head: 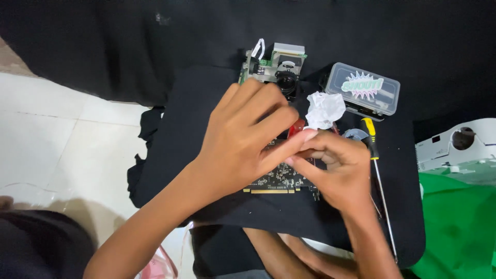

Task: Cleaning a graphics card PCB with a toothbrush and removing screws with a screwdriver.

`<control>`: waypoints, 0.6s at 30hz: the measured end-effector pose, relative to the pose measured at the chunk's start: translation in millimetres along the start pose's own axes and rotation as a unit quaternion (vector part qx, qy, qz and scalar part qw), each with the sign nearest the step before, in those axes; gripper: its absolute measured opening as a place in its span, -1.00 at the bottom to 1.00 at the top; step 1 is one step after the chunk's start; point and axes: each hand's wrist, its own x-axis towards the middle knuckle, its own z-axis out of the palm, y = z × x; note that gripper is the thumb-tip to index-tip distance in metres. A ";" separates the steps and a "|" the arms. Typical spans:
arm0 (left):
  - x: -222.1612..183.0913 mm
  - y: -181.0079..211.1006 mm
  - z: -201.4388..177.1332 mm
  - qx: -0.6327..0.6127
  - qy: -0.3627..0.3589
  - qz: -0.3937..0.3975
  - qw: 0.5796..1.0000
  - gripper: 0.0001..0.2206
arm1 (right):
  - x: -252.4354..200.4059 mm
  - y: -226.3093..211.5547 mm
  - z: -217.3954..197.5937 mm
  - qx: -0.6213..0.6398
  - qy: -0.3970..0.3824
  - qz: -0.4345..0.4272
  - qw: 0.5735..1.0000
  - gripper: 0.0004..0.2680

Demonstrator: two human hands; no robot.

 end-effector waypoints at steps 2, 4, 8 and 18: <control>2.1 3.0 0.3 0.015 -0.008 -0.008 1.000 -0.76 | -2.0 -2.4 4.8 -0.057 0.014 -0.027 0.998 -0.93; 4.9 6.4 -1.9 0.030 -0.015 -0.015 0.999 -0.72 | -4.0 -1.7 4.7 -0.115 0.030 -0.055 0.991 -0.96; 8.8 9.9 -11.7 -0.099 -0.079 -0.050 0.991 -0.83 | -6.2 -1.1 -2.3 -0.157 -0.001 -0.074 0.985 -0.93; 15.7 9.1 -11.6 -0.040 -0.075 -0.022 0.996 -0.78 | -7.2 5.1 0.5 -0.039 -0.034 0.038 0.998 -0.83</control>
